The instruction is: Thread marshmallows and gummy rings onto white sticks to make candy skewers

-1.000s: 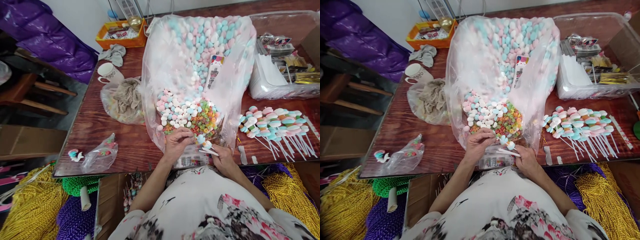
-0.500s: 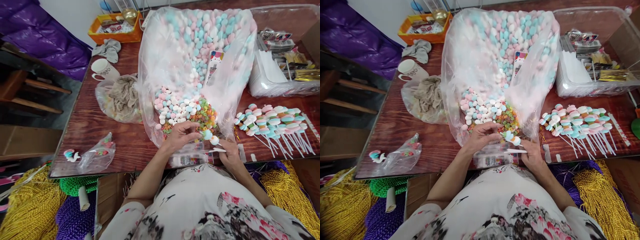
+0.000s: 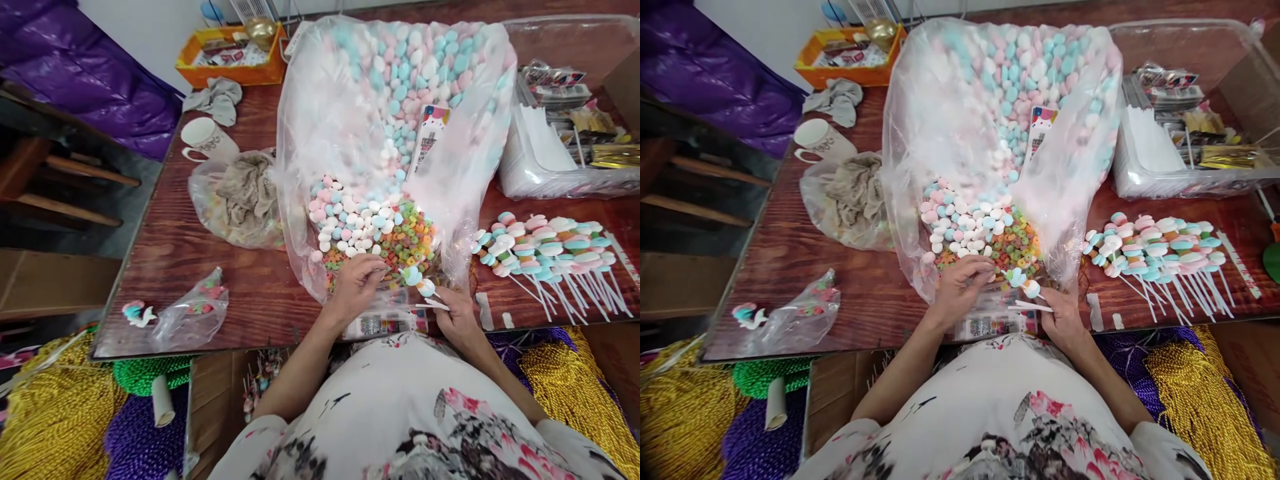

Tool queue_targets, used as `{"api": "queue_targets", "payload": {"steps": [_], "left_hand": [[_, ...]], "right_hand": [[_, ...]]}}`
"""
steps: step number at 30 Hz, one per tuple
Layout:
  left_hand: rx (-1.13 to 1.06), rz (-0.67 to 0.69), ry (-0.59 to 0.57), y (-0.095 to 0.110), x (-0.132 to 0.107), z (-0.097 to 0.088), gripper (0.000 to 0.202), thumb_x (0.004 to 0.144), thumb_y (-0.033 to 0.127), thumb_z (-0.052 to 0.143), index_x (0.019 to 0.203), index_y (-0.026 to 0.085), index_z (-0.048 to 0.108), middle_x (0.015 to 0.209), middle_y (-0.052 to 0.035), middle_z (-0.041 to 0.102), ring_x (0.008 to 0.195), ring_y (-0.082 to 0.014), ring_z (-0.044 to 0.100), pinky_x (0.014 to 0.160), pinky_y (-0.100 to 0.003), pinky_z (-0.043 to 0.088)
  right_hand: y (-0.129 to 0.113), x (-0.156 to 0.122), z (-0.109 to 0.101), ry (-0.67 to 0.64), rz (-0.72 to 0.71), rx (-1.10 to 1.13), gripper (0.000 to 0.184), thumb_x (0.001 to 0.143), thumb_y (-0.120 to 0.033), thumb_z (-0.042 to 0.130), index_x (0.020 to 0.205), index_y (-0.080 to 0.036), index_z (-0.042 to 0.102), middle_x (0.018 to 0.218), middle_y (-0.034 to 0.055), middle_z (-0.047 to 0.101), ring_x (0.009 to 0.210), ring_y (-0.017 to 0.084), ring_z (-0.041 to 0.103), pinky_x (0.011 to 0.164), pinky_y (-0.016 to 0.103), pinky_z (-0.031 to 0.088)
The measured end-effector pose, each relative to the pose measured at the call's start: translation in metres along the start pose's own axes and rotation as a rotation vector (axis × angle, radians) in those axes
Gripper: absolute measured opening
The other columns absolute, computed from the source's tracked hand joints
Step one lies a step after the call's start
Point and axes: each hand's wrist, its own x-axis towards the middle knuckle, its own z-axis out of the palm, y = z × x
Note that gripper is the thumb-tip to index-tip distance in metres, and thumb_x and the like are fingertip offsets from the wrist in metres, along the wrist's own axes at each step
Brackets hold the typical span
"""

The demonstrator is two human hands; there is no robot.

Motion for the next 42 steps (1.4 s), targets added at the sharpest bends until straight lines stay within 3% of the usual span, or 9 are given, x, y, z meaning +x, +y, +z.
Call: {"api": "queue_targets", "payload": {"steps": [4, 7, 13, 21, 29, 33, 38, 41, 42], "left_hand": [[-0.578, -0.294, 0.082, 0.010, -0.005, -0.002, 0.011, 0.079, 0.027, 0.075, 0.085, 0.018, 0.074, 0.093, -0.0062, 0.076, 0.069, -0.0164, 0.069, 0.061, -0.031, 0.058], [-0.724, -0.318, 0.087, 0.017, -0.008, 0.000, 0.010, 0.073, 0.025, 0.080, 0.079, 0.018, 0.074, 0.090, -0.0055, 0.077, 0.074, -0.0183, 0.071, 0.062, -0.031, 0.061], [-0.584, -0.159, 0.184, 0.018, -0.006, 0.003, 0.009, 0.069, 0.015, 0.083, 0.073, 0.020, 0.076, 0.086, -0.0034, 0.076, 0.082, -0.0145, 0.071, 0.076, -0.027, 0.060], [-0.619, -0.310, 0.152, 0.012, -0.012, 0.012, 0.025, 0.065, 0.022, 0.086, 0.088, 0.020, 0.076, 0.086, -0.0025, 0.076, 0.080, -0.0155, 0.071, 0.079, -0.031, 0.061], [-0.730, -0.304, 0.040, 0.009, -0.015, 0.023, 0.032, 0.067, 0.026, 0.086, 0.097, 0.020, 0.076, 0.082, -0.0024, 0.076, 0.071, -0.0142, 0.070, 0.065, -0.025, 0.059], [-0.739, -0.330, 0.016, 0.008, -0.019, 0.028, 0.039, 0.067, 0.027, 0.085, 0.104, 0.019, 0.074, 0.083, -0.0027, 0.075, 0.071, -0.0139, 0.069, 0.068, -0.026, 0.059], [-0.651, -0.346, 0.076, 0.002, -0.013, 0.005, 0.044, 0.072, 0.030, 0.081, 0.113, 0.020, 0.070, 0.089, -0.0044, 0.075, 0.077, -0.0159, 0.069, 0.071, -0.030, 0.059], [-0.316, -0.273, 0.297, -0.011, -0.004, -0.022, 0.025, 0.077, 0.034, 0.076, 0.097, 0.019, 0.074, 0.087, -0.0040, 0.074, 0.075, -0.0145, 0.066, 0.070, -0.028, 0.055], [-0.153, -0.228, 0.301, -0.016, -0.002, -0.029, 0.020, 0.078, 0.033, 0.074, 0.090, 0.018, 0.075, 0.083, -0.0037, 0.073, 0.074, -0.0146, 0.065, 0.070, -0.028, 0.053]], "right_hand": [[-0.006, 0.000, 0.003, -0.040, -0.005, 0.017, 0.035, 0.085, -0.005, 0.045, 0.108, -0.018, 0.067, 0.085, 0.0043, 0.074, 0.072, 0.017, 0.068, 0.070, 0.030, 0.056], [-0.008, 0.000, 0.005, -0.064, 0.016, 0.015, 0.039, 0.082, -0.003, 0.045, 0.110, -0.018, 0.068, 0.089, 0.0054, 0.075, 0.074, 0.018, 0.070, 0.072, 0.030, 0.057], [-0.004, -0.002, 0.003, -0.101, 0.008, 0.031, 0.041, 0.081, -0.003, 0.044, 0.112, -0.018, 0.067, 0.094, 0.0060, 0.075, 0.080, 0.019, 0.072, 0.077, 0.032, 0.058], [-0.004, -0.002, 0.003, -0.112, -0.012, -0.005, 0.047, 0.074, -0.002, 0.044, 0.112, -0.018, 0.066, 0.093, 0.0064, 0.076, 0.080, 0.020, 0.072, 0.076, 0.033, 0.059], [-0.004, -0.004, 0.008, -0.113, -0.036, 0.022, 0.040, 0.079, -0.003, 0.044, 0.108, -0.019, 0.066, 0.087, 0.0050, 0.076, 0.076, 0.019, 0.072, 0.069, 0.030, 0.058], [-0.005, -0.004, 0.010, -0.079, -0.045, 0.026, 0.037, 0.082, -0.004, 0.045, 0.107, -0.021, 0.066, 0.083, 0.0029, 0.074, 0.071, 0.019, 0.070, 0.067, 0.029, 0.056], [-0.003, -0.005, 0.009, -0.014, 0.033, 0.030, 0.023, 0.088, -0.008, 0.046, 0.087, -0.021, 0.064, 0.063, -0.0006, 0.061, 0.053, 0.015, 0.056, 0.053, 0.027, 0.046], [0.000, -0.007, 0.009, 0.032, 0.117, 0.068, 0.022, 0.091, -0.013, 0.047, 0.076, -0.022, 0.061, 0.057, -0.0011, 0.053, 0.051, 0.016, 0.050, 0.051, 0.028, 0.043], [0.001, -0.008, 0.010, 0.039, 0.137, 0.085, 0.022, 0.092, -0.015, 0.047, 0.075, -0.022, 0.060, 0.057, -0.0010, 0.052, 0.051, 0.016, 0.050, 0.051, 0.029, 0.043]]}}
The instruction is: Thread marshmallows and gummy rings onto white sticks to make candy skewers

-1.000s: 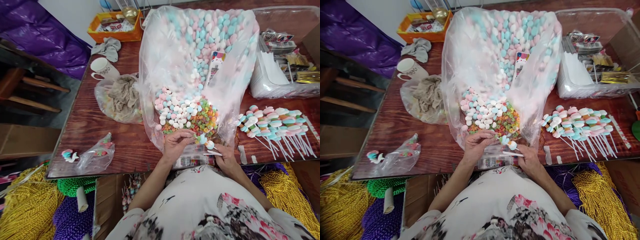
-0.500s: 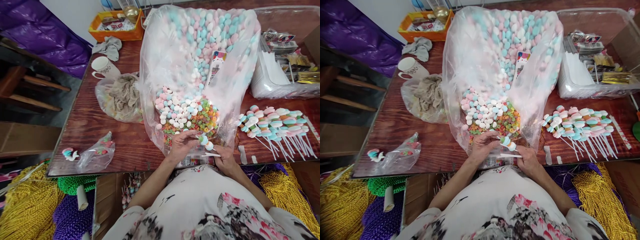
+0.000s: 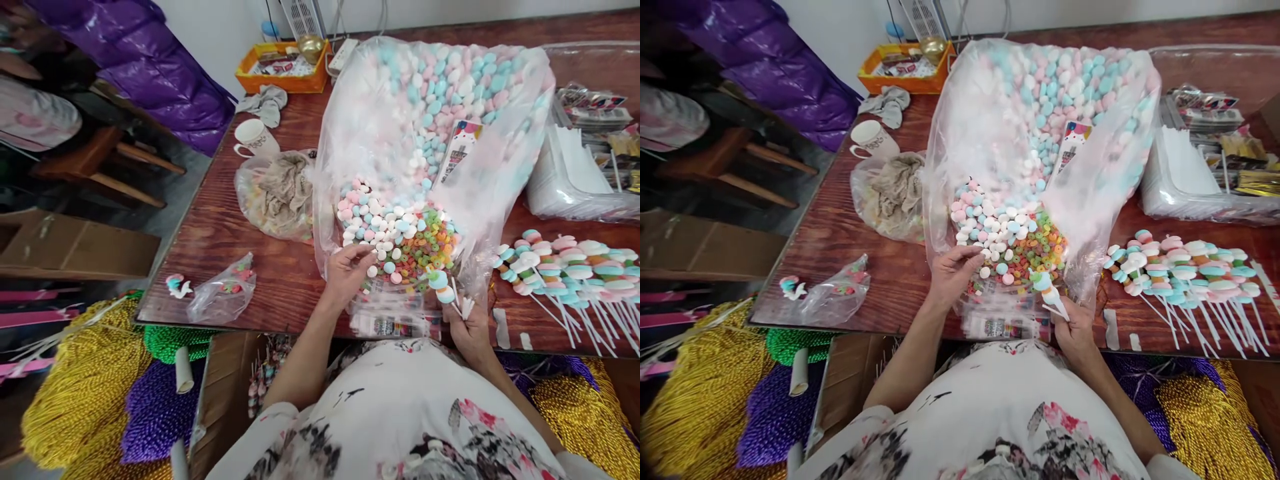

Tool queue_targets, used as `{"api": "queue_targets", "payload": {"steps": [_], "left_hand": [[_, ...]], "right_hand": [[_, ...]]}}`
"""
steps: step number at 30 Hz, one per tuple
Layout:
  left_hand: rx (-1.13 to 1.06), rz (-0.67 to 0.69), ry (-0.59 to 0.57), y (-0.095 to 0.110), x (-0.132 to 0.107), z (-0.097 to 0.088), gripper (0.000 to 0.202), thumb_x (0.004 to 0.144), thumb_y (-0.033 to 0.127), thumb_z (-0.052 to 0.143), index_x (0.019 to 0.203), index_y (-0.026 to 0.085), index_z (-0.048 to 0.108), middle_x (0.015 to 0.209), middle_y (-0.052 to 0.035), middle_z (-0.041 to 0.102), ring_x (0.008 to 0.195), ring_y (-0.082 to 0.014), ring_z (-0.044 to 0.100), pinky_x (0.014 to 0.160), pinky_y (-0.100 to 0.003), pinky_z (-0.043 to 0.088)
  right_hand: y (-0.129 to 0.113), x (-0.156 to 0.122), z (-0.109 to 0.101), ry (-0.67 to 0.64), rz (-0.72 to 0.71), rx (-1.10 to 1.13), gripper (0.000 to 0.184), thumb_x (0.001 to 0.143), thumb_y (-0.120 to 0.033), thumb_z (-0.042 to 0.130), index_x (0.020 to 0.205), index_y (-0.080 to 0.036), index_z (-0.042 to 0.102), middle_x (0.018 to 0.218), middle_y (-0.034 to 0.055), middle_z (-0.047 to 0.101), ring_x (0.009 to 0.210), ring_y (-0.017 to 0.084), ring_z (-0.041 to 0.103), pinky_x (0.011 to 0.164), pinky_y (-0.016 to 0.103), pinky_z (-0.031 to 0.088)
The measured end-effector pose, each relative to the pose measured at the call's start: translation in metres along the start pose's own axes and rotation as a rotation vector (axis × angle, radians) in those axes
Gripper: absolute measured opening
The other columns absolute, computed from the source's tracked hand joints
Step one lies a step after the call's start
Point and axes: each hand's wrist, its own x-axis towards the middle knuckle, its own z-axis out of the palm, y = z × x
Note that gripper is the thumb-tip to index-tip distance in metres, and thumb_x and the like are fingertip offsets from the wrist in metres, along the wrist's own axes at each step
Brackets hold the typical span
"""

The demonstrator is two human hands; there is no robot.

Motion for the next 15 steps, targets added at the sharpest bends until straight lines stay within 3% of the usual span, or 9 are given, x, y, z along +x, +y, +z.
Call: {"api": "queue_targets", "payload": {"steps": [3, 7, 9, 12, 15], "left_hand": [[0.447, 0.153, -0.116, -0.007, 0.009, -0.004, 0.014, 0.081, 0.031, 0.070, 0.085, 0.019, 0.074, 0.076, -0.0038, 0.068, 0.073, -0.0169, 0.061, 0.070, -0.030, 0.048], [0.773, 0.165, -0.154, -0.012, 0.013, 0.009, 0.012, 0.083, 0.026, 0.065, 0.089, 0.020, 0.072, 0.082, -0.0059, 0.066, 0.079, -0.0211, 0.061, 0.072, -0.033, 0.046], [0.769, 0.141, -0.154, -0.014, 0.015, 0.012, 0.011, 0.083, 0.023, 0.063, 0.089, 0.020, 0.072, 0.082, -0.0054, 0.066, 0.079, -0.0207, 0.061, 0.071, -0.032, 0.046], [0.594, 0.150, -0.172, -0.014, 0.019, 0.008, 0.013, 0.085, 0.023, 0.060, 0.091, 0.019, 0.072, 0.083, -0.0044, 0.066, 0.076, -0.0184, 0.061, 0.070, -0.031, 0.047], [0.410, 0.271, -0.249, -0.009, 0.024, 0.006, 0.014, 0.086, 0.022, 0.059, 0.093, 0.019, 0.072, 0.096, -0.0070, 0.068, 0.087, -0.0191, 0.064, 0.079, -0.034, 0.050]], "right_hand": [[0.001, 0.000, 0.002, 0.005, 0.007, 0.027, 0.023, 0.092, -0.016, 0.048, 0.072, -0.022, 0.058, 0.057, -0.0014, 0.049, 0.051, 0.015, 0.047, 0.051, 0.029, 0.041], [-0.004, 0.003, 0.003, 0.010, -0.057, -0.009, 0.025, 0.090, -0.013, 0.048, 0.067, -0.021, 0.052, 0.056, -0.0035, 0.045, 0.048, 0.013, 0.043, 0.050, 0.026, 0.038], [-0.006, 0.003, 0.002, 0.010, -0.087, -0.031, 0.024, 0.089, -0.012, 0.047, 0.068, -0.021, 0.052, 0.056, -0.0039, 0.046, 0.048, 0.012, 0.043, 0.050, 0.024, 0.038], [-0.006, 0.003, 0.001, 0.024, -0.093, -0.042, 0.023, 0.088, -0.011, 0.047, 0.068, -0.021, 0.052, 0.056, -0.0041, 0.048, 0.047, 0.011, 0.042, 0.050, 0.023, 0.038], [-0.005, 0.004, 0.002, 0.031, -0.094, -0.029, 0.023, 0.088, -0.011, 0.047, 0.068, -0.021, 0.051, 0.056, -0.0042, 0.048, 0.047, 0.011, 0.042, 0.049, 0.023, 0.037]]}}
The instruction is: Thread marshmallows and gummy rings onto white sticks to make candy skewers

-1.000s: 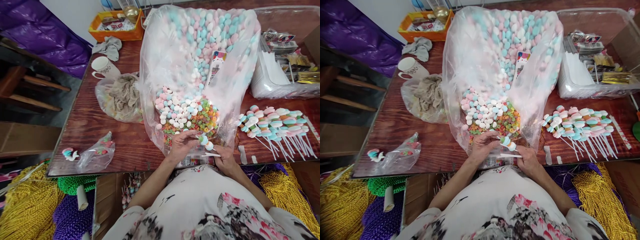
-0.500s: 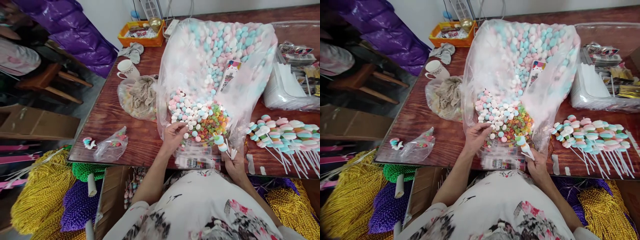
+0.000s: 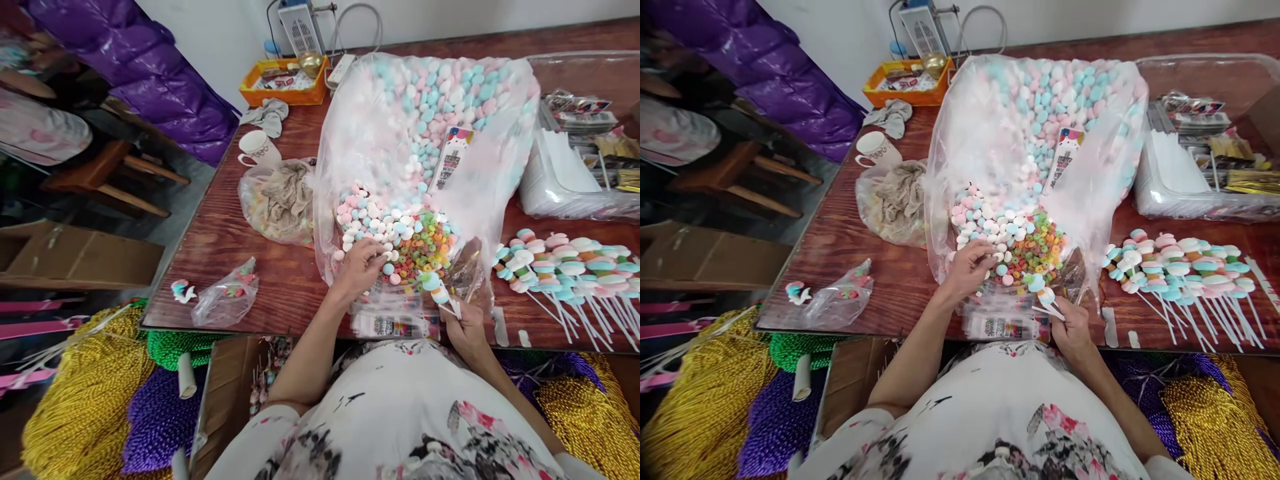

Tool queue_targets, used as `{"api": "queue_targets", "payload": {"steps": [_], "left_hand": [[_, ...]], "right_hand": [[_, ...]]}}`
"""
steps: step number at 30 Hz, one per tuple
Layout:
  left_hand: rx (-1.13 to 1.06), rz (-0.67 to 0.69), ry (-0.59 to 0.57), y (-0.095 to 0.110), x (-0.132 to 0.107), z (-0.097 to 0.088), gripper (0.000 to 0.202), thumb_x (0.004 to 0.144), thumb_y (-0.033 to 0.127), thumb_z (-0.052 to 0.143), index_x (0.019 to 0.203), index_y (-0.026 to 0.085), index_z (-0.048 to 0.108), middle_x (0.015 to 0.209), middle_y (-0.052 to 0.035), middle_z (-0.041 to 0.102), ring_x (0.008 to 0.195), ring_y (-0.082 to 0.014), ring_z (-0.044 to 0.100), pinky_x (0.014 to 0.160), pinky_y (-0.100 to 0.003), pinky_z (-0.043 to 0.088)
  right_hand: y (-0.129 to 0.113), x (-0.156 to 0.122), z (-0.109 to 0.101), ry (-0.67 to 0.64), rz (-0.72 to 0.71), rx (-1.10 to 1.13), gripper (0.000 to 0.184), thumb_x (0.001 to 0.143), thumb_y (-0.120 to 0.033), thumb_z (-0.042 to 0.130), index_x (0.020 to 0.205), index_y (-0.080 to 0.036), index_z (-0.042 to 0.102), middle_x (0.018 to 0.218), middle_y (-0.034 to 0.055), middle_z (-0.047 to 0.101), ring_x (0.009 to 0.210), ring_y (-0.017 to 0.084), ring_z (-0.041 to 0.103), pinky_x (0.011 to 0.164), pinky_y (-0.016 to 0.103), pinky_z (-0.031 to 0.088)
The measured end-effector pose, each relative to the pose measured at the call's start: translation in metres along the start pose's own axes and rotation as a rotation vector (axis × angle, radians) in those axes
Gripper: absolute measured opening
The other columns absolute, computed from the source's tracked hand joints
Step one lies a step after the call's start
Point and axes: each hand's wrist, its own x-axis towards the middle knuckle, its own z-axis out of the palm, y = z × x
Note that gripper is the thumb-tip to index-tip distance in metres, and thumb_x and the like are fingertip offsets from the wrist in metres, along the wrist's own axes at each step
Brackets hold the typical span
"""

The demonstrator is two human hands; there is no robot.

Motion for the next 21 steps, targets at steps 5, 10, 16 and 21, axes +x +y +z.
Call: {"api": "queue_targets", "payload": {"steps": [5, 10, 16, 21], "left_hand": [[0.109, 0.237, -0.148, 0.004, 0.012, 0.003, 0.019, 0.086, 0.012, 0.053, 0.091, 0.017, 0.070, 0.114, -0.0124, 0.070, 0.105, -0.0244, 0.063, 0.092, -0.044, 0.050], [0.208, 0.321, -0.153, 0.005, 0.006, 0.008, 0.024, 0.086, 0.010, 0.048, 0.095, 0.017, 0.070, 0.100, -0.0112, 0.071, 0.098, -0.0239, 0.061, 0.088, -0.043, 0.050], [0.256, 0.256, -0.111, 0.008, -0.007, 0.009, 0.032, 0.086, 0.021, 0.056, 0.116, 0.014, 0.065, 0.107, -0.0135, 0.063, 0.104, -0.0273, 0.055, 0.091, -0.045, 0.049], [0.216, 0.199, -0.092, 0.009, -0.011, 0.013, 0.025, 0.086, 0.022, 0.058, 0.109, 0.017, 0.067, 0.107, -0.0114, 0.061, 0.103, -0.0264, 0.054, 0.090, -0.043, 0.048]], "right_hand": [[0.001, 0.000, 0.002, -0.004, -0.021, 0.019, 0.021, 0.087, -0.011, 0.046, 0.070, -0.021, 0.054, 0.057, -0.0039, 0.051, 0.048, 0.011, 0.044, 0.051, 0.022, 0.039], [0.001, -0.002, 0.001, -0.036, 0.015, 0.005, 0.019, 0.085, -0.010, 0.045, 0.079, -0.020, 0.060, 0.060, -0.0026, 0.056, 0.050, 0.013, 0.049, 0.053, 0.023, 0.042], [0.002, -0.001, 0.003, -0.049, -0.024, -0.031, 0.027, 0.081, -0.006, 0.044, 0.091, -0.019, 0.064, 0.068, -0.0008, 0.064, 0.053, 0.013, 0.056, 0.055, 0.023, 0.046], [0.002, -0.001, 0.005, -0.045, -0.024, -0.031, 0.030, 0.078, -0.005, 0.044, 0.094, -0.019, 0.065, 0.071, -0.0001, 0.067, 0.057, 0.014, 0.060, 0.057, 0.024, 0.049]]}}
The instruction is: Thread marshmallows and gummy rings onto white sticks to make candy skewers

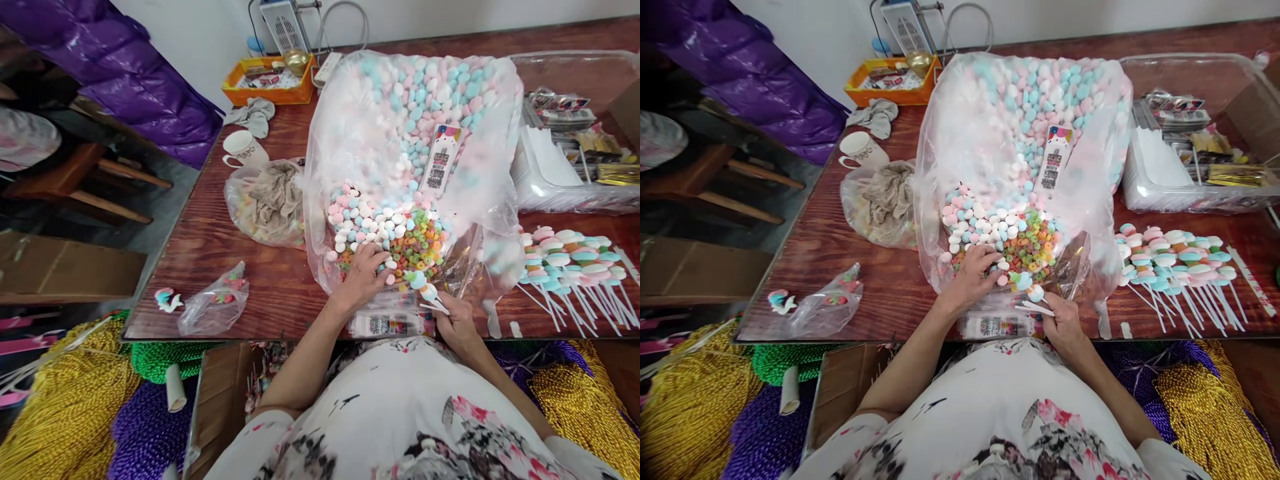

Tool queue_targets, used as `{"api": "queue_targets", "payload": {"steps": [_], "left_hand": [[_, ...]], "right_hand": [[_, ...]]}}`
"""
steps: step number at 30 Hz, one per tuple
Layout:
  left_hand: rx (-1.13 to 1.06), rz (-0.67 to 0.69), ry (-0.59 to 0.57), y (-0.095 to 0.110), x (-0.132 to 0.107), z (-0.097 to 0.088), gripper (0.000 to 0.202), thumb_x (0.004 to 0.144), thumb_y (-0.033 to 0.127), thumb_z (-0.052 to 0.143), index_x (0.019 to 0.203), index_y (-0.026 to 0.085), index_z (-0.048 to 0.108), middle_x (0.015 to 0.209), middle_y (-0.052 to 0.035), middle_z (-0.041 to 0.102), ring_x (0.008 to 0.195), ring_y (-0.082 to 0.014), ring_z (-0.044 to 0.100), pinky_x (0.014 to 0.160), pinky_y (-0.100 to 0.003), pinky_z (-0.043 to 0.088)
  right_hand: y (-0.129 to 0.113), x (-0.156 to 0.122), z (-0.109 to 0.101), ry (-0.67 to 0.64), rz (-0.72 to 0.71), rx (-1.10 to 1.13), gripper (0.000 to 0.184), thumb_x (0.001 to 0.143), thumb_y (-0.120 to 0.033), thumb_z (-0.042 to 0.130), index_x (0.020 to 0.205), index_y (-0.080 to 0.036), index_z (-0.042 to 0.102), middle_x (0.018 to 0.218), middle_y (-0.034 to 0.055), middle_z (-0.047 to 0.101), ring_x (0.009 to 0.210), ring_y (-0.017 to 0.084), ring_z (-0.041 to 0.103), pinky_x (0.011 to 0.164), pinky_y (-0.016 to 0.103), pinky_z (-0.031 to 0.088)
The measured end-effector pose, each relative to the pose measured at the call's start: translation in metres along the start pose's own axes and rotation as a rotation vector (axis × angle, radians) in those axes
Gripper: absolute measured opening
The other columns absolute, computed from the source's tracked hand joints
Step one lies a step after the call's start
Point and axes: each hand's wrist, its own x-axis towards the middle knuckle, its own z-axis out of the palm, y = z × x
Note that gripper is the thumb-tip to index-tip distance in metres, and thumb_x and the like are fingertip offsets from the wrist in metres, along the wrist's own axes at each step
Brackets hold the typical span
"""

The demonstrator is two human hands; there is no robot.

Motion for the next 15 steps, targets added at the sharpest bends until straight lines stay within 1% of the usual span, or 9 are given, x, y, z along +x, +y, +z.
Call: {"api": "queue_targets", "payload": {"steps": [3, 6, 9, 11, 13, 15], "left_hand": [[0.029, 0.078, 0.024, 0.0047, -0.0023, 0.0043, 0.027, 0.088, 0.015, 0.052, 0.112, 0.016, 0.064, 0.109, -0.0124, 0.064, 0.103, -0.0258, 0.055, 0.091, -0.043, 0.048], [0.123, 0.146, -0.037, 0.0083, -0.0041, 0.0060, 0.030, 0.086, 0.009, 0.048, 0.111, 0.016, 0.064, 0.111, -0.0143, 0.063, 0.101, -0.0264, 0.055, 0.088, -0.042, 0.049], [0.167, 0.170, -0.067, 0.0094, -0.0052, 0.0041, 0.023, 0.087, 0.011, 0.049, 0.102, 0.016, 0.066, 0.109, -0.0149, 0.062, 0.097, -0.0259, 0.055, 0.085, -0.041, 0.050], [0.169, 0.177, -0.085, 0.0098, -0.0056, 0.0023, 0.020, 0.089, 0.016, 0.051, 0.102, 0.015, 0.066, 0.111, -0.0156, 0.062, 0.097, -0.0260, 0.055, 0.085, -0.042, 0.050], [0.161, 0.160, -0.108, 0.0100, -0.0054, 0.0018, 0.019, 0.091, 0.020, 0.052, 0.103, 0.016, 0.066, 0.113, -0.0158, 0.062, 0.099, -0.0266, 0.055, 0.086, -0.043, 0.049], [0.111, 0.119, -0.098, 0.0090, -0.0042, 0.0026, 0.018, 0.092, 0.020, 0.052, 0.100, 0.016, 0.068, 0.111, -0.0157, 0.064, 0.099, -0.0264, 0.057, 0.086, -0.043, 0.049]], "right_hand": [[-0.0009, 0.0004, -0.0004, -0.002, 0.001, 0.001, 0.028, 0.078, -0.004, 0.044, 0.089, -0.019, 0.065, 0.070, -0.0003, 0.066, 0.055, 0.014, 0.058, 0.056, 0.023, 0.048], [-0.0020, 0.0014, -0.0013, -0.007, -0.002, -0.006, 0.028, 0.078, -0.004, 0.043, 0.088, -0.019, 0.064, 0.069, -0.0005, 0.065, 0.054, 0.013, 0.056, 0.055, 0.023, 0.047], [-0.0023, 0.0020, -0.0016, -0.010, -0.003, 0.003, 0.026, 0.079, -0.004, 0.043, 0.085, -0.019, 0.063, 0.068, -0.0007, 0.063, 0.053, 0.013, 0.054, 0.054, 0.023, 0.045], [-0.0020, 0.0021, -0.0013, -0.014, -0.003, 0.008, 0.025, 0.079, -0.004, 0.043, 0.084, -0.020, 0.062, 0.067, -0.0008, 0.062, 0.052, 0.013, 0.053, 0.054, 0.023, 0.044], [-0.0018, 0.0022, -0.0010, -0.012, -0.010, 0.005, 0.024, 0.080, -0.004, 0.044, 0.083, -0.020, 0.061, 0.066, -0.0009, 0.062, 0.052, 0.013, 0.052, 0.054, 0.023, 0.044], [-0.0020, 0.0024, -0.0009, -0.007, -0.012, 0.001, 0.023, 0.080, -0.004, 0.044, 0.082, -0.020, 0.061, 0.066, -0.0009, 0.061, 0.053, 0.013, 0.053, 0.054, 0.023, 0.044]]}}
